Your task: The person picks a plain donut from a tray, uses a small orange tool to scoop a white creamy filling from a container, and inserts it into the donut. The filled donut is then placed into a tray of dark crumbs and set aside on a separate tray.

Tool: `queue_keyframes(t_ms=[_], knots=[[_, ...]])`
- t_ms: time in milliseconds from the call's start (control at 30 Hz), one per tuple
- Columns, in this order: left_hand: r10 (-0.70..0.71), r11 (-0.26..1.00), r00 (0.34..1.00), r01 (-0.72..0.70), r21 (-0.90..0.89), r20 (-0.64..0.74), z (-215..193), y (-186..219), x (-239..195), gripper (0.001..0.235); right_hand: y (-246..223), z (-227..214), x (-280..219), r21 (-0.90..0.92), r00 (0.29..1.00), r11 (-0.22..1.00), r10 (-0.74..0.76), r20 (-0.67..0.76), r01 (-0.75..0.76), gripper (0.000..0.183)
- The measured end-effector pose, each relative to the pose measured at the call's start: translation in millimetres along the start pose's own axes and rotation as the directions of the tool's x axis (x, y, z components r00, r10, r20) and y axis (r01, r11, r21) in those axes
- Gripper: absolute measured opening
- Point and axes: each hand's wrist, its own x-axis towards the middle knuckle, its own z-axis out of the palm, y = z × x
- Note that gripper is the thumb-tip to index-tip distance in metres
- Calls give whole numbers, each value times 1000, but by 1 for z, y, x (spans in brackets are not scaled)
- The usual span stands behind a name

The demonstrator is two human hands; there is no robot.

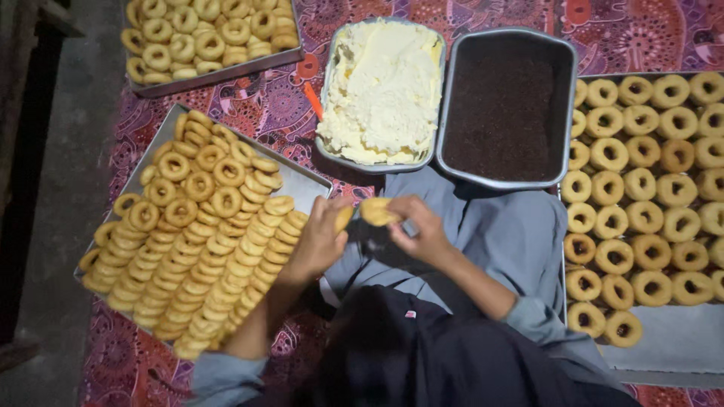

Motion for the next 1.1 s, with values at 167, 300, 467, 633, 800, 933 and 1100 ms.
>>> queue_keyframes(t_ms=[167,300,467,633,800,933,1100], knots=[[-103,199,992,89,-976,70,17,13,-13,58,4,-50,-13,894,782,155,561,270,-420,49],[8,-388,999,52,-920,53,52,32,-15,62,-3,-52,-17,917,769,-107,513,382,-384,40],[74,-399,983,183,-898,168,71,49,-6,51,-14,-44,-12,899,733,-120,539,414,-420,46],[44,-244,959,283,-928,280,50,46,-4,44,-21,-53,-14,906,748,-151,519,414,-396,48],[38,-167,930,367,-915,366,40,16,-4,48,-13,-58,-15,900,741,-201,513,434,-388,45],[-306,103,918,296,-950,253,58,-36,-2,35,6,-56,0,944,758,14,600,257,-331,41],[-592,-243,788,27,-970,170,130,-88,14,40,14,-16,37,287,884,853,465,-39,-436,38]])
